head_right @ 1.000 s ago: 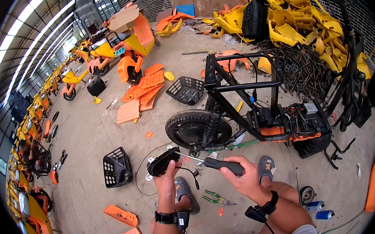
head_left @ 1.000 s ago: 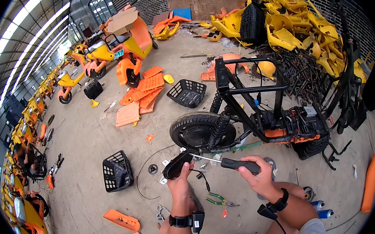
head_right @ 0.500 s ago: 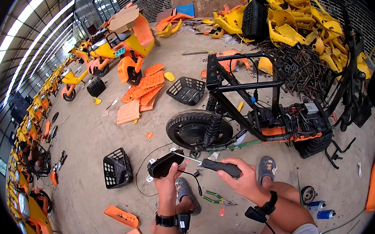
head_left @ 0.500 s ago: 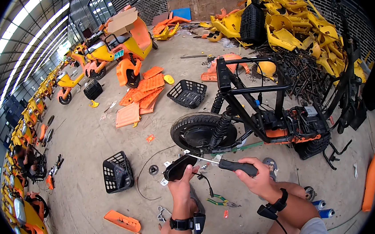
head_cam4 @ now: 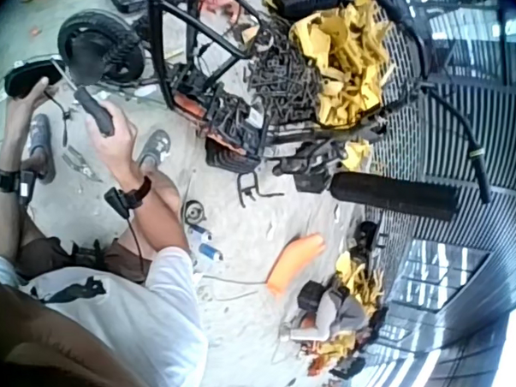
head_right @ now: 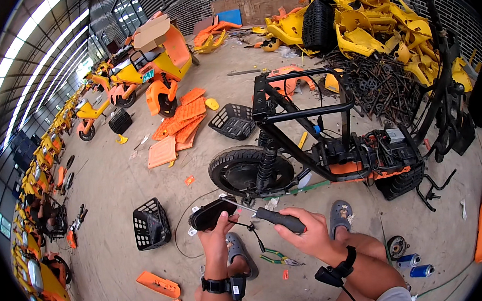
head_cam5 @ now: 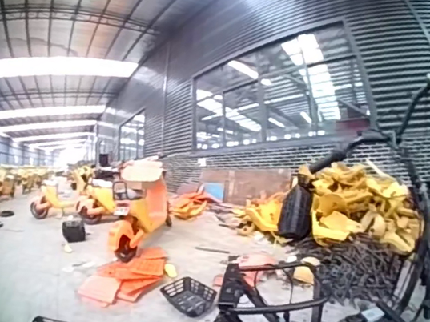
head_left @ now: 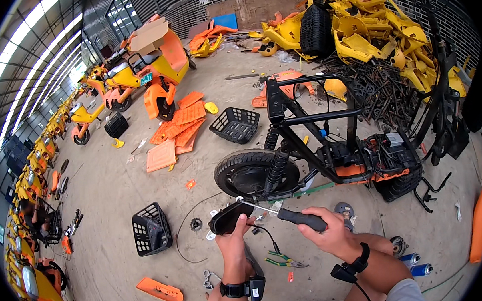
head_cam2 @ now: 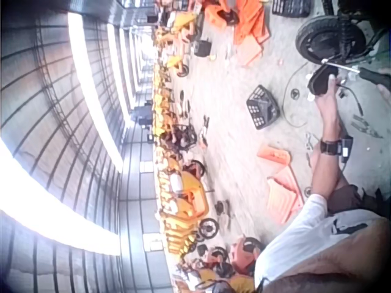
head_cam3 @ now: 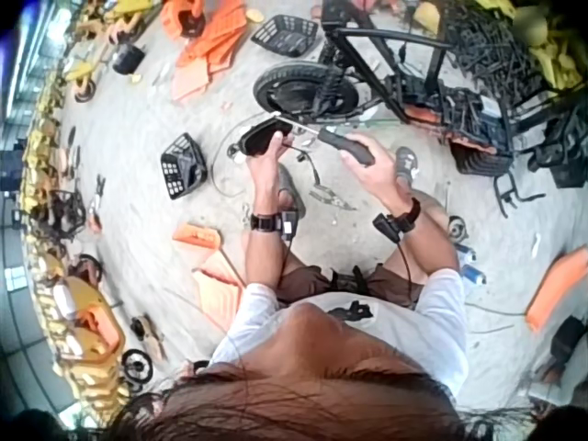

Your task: The person uses a screwdriver and pliers to assemble a black plastic component for a scooter by inserting metal parts and securing them. They perform the assembly while sitting in a workshop surrounded by other electric scooters.

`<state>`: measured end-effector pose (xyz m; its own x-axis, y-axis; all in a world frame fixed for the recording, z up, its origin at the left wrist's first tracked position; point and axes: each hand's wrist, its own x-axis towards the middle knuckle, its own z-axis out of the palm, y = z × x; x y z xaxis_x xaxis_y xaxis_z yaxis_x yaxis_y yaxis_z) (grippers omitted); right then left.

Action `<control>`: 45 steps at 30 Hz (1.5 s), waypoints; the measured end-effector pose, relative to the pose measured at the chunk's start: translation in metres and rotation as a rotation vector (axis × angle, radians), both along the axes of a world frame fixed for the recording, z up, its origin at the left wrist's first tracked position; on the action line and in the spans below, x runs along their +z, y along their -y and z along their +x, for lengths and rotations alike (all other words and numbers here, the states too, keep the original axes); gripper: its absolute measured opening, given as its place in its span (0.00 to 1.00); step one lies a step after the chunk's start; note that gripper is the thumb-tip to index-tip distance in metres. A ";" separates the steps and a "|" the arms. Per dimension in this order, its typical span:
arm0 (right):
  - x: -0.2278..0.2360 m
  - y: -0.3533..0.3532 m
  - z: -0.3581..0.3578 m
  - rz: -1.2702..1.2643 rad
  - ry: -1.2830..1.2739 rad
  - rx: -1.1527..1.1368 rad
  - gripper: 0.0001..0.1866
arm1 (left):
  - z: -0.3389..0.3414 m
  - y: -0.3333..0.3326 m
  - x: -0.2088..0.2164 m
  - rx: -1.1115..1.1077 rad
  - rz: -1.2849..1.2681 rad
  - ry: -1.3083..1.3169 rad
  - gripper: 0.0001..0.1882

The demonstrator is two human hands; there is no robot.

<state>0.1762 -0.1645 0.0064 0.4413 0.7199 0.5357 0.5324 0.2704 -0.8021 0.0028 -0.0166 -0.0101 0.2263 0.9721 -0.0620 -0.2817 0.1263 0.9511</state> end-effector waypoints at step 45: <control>-0.004 -0.004 0.011 -0.338 -0.909 0.228 0.17 | -0.004 -0.005 -0.011 0.012 0.238 -0.115 0.19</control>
